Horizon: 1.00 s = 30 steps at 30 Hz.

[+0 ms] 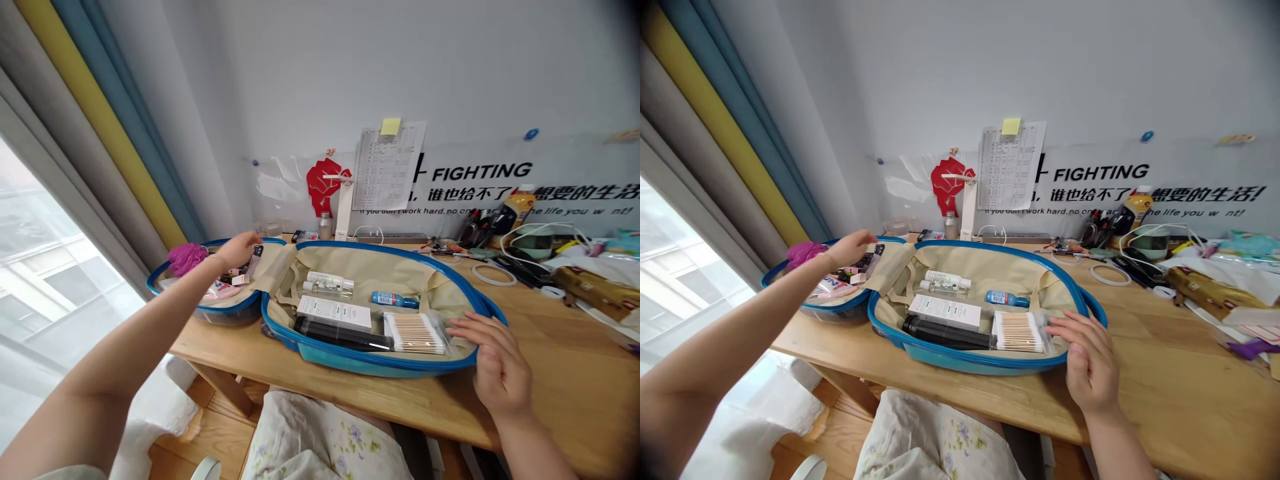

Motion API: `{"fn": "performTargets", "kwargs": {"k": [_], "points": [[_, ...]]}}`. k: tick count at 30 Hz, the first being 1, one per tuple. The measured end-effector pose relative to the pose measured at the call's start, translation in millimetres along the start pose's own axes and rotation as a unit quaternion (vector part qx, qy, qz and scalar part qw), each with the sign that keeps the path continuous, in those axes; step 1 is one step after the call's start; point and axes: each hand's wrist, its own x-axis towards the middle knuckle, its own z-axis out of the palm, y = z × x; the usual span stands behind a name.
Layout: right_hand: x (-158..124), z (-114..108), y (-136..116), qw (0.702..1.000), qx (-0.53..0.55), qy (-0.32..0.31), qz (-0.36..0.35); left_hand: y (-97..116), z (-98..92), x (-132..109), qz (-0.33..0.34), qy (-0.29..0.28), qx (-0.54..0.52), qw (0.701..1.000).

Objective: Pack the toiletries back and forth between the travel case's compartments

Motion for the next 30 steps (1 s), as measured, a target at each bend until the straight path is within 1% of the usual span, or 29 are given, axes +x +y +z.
{"fn": "performTargets", "kwargs": {"k": [2,4,6,8,12,19,25,30], "points": [[-0.4,0.1,0.4,1.000,0.001,0.002,0.002,-48.0,0.9,-9.5,-0.050,-0.044,0.044,0.997],[-0.7,0.6,0.6,1.000,0.000,0.002,0.006,-83.2,5.7,-23.5,-0.069,-0.075,0.082,0.991],[-0.9,1.2,0.3,1.000,-0.002,0.002,0.014,-105.7,13.4,-36.7,-0.071,-0.100,0.112,0.986],[-0.7,1.5,-0.3,1.000,-0.004,0.004,0.023,-118.2,21.7,-45.5,-0.065,-0.120,0.134,0.981],[0.1,1.3,-1.1,1.000,-0.008,0.007,0.025,-127.7,32.8,-49.9,-0.038,-0.137,0.169,0.975],[0.9,1.4,-1.2,1.000,0.005,0.005,0.001,-134.6,36.5,-50.4,0.008,-0.136,0.204,0.970],[0.4,0.0,-3.8,1.000,0.000,0.003,0.017,-133.9,27.4,-53.1,0.035,-0.132,0.214,0.967],[-0.4,-0.9,-4.7,1.000,-0.003,-0.007,0.018,-130.6,18.9,-61.1,0.023,-0.140,0.205,0.968]]}}
